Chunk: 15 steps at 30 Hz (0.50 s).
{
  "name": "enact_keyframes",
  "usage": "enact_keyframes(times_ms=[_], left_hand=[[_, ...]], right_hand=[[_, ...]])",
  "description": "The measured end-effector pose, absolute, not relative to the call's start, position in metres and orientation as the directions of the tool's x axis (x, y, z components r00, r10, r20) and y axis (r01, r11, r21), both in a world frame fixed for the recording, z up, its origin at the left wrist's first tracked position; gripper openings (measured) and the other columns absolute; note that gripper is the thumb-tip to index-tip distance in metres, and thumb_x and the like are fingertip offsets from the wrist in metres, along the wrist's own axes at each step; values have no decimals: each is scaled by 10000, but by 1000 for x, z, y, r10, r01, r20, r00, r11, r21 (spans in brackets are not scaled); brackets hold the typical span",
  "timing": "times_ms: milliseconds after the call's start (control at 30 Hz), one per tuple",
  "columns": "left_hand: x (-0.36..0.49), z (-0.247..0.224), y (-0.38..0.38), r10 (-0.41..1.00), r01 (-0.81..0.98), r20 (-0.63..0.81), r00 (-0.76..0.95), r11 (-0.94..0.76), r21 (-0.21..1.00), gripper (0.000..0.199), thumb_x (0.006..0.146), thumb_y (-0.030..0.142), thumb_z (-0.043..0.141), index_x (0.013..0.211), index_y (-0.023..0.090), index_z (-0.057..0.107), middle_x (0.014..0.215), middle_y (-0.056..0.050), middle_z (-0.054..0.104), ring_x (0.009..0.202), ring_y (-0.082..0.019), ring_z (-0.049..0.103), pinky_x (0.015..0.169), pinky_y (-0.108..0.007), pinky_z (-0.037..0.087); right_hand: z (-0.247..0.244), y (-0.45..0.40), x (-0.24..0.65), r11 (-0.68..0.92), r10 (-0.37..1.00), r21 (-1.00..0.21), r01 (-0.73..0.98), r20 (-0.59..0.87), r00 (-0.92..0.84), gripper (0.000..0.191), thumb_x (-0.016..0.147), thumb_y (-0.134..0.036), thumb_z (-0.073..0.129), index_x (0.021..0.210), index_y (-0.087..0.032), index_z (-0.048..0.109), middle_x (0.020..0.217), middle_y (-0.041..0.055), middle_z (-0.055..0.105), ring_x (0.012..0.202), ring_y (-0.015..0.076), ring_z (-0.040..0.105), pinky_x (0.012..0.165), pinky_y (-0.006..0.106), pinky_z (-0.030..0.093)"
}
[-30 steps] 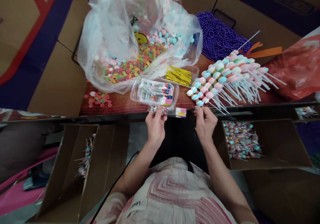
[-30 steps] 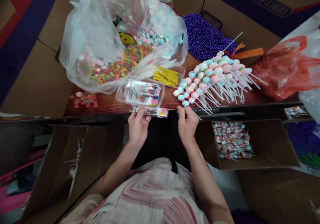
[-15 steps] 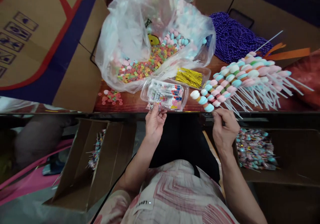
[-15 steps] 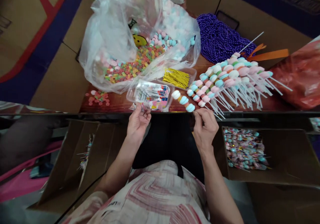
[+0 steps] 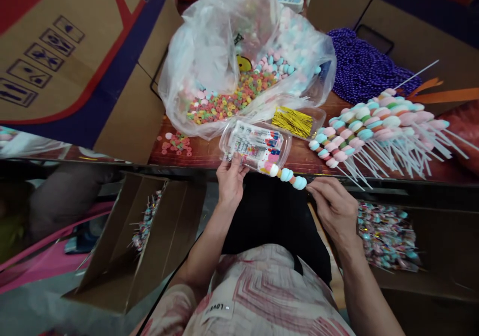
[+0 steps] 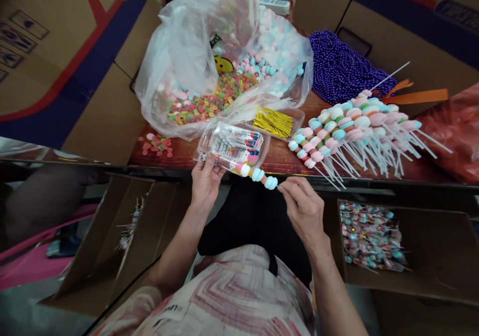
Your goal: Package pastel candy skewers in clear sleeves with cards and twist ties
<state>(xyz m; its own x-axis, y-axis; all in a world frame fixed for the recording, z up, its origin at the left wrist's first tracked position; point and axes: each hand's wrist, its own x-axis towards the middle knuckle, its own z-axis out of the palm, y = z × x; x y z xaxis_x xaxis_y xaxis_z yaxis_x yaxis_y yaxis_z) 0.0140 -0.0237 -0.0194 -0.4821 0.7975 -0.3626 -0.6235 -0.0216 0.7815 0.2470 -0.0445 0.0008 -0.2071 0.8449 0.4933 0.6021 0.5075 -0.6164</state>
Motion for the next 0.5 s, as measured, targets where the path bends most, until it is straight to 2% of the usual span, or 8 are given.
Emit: enact_keyframes(times_ms=[100, 267, 500], left_hand=[[16, -20, -24, 807, -555, -289, -516, -58, 830, 443, 562, 471, 890, 846, 195, 691, 803, 7, 715, 689, -105, 668, 672, -243, 531], [18, -20, -24, 802, -514, -265, -535, -60, 856, 450, 588, 494, 872, 869, 187, 700, 771, 5, 718, 644, -110, 669, 624, -239, 545], [9, -22, -19, 800, -541, -257, -543, -99, 835, 467, 587, 499, 873, 883, 189, 689, 785, 10, 725, 637, -115, 689, 642, -243, 558]], right_hand=[[0, -45, 240, 475, 876, -685, 552, 430, -221, 112, 916, -229, 610, 859, -238, 706, 879, 48, 685, 780, 178, 655, 709, 322, 521], [-4, -47, 223, 423, 905, -775, 470, 390, -172, 121, 914, -222, 612, 818, -223, 685, 822, 35, 661, 759, 175, 633, 698, 324, 501], [-7, -50, 216, 410, 912, -788, 460, 349, -216, 103, 920, -180, 617, 831, -207, 663, 734, -6, 618, 633, 119, 540, 599, 270, 424]])
